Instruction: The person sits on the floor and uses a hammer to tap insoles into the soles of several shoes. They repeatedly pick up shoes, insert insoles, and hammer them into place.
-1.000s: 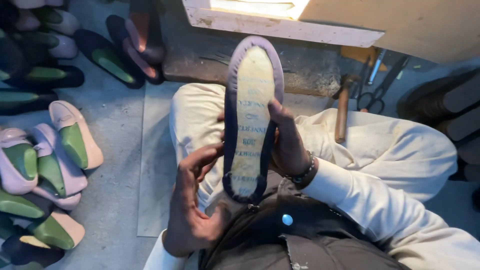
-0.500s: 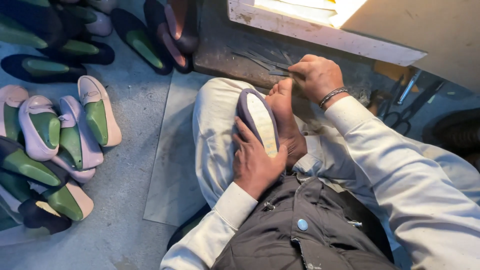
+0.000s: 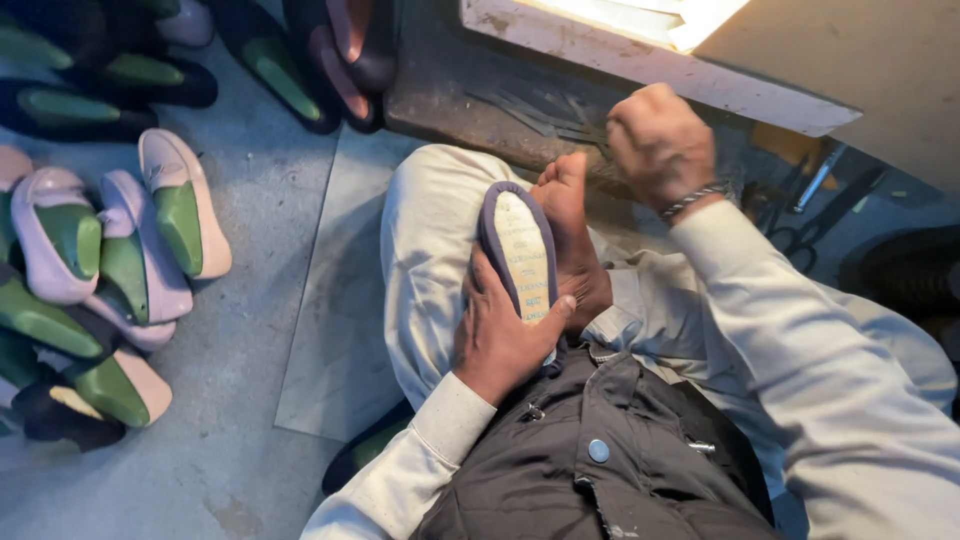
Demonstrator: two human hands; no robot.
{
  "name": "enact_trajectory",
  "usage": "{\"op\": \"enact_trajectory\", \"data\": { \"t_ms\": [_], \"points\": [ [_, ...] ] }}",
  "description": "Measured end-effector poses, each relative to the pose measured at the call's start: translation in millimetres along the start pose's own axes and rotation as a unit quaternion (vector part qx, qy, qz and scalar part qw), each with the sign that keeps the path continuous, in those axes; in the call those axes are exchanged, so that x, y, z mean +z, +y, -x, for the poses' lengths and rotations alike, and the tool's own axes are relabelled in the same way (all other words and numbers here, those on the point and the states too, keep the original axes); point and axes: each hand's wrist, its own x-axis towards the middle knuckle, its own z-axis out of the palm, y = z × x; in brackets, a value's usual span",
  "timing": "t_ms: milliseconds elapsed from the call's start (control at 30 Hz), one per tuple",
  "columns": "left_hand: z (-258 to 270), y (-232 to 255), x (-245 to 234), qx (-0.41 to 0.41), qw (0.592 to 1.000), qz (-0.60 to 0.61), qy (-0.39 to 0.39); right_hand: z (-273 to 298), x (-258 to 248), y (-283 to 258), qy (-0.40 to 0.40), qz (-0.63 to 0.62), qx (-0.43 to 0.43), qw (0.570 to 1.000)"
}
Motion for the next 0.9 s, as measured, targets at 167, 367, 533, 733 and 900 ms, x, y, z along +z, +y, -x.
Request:
{"op": "enact_trajectory", "data": {
  "t_ms": [167,367,533,733,900],
  "points": [
    [6,-14,-28,0.055,0.989,0.136,-0.009,9,-109,-54,0.078,-0.453,0.127,0.879],
    [14,-15,-53,-0.061,0.956,0.276,-0.07,52,-58,-109,-0.062,-0.694,0.247,0.673],
    [13,-28,-47,-0.087,0.942,0.309,-0.095,49,-53,-122,-0.089,-0.682,0.266,0.675],
    [23,-1,-61,-0.069,0.952,0.272,-0.126,51,-43,-120,-0.105,-0.646,0.24,0.717],
    [20,-2,-61,-0.066,0.953,0.258,-0.144,48,-41,-111,-0.079,-0.544,0.192,0.813]
  ]
}}
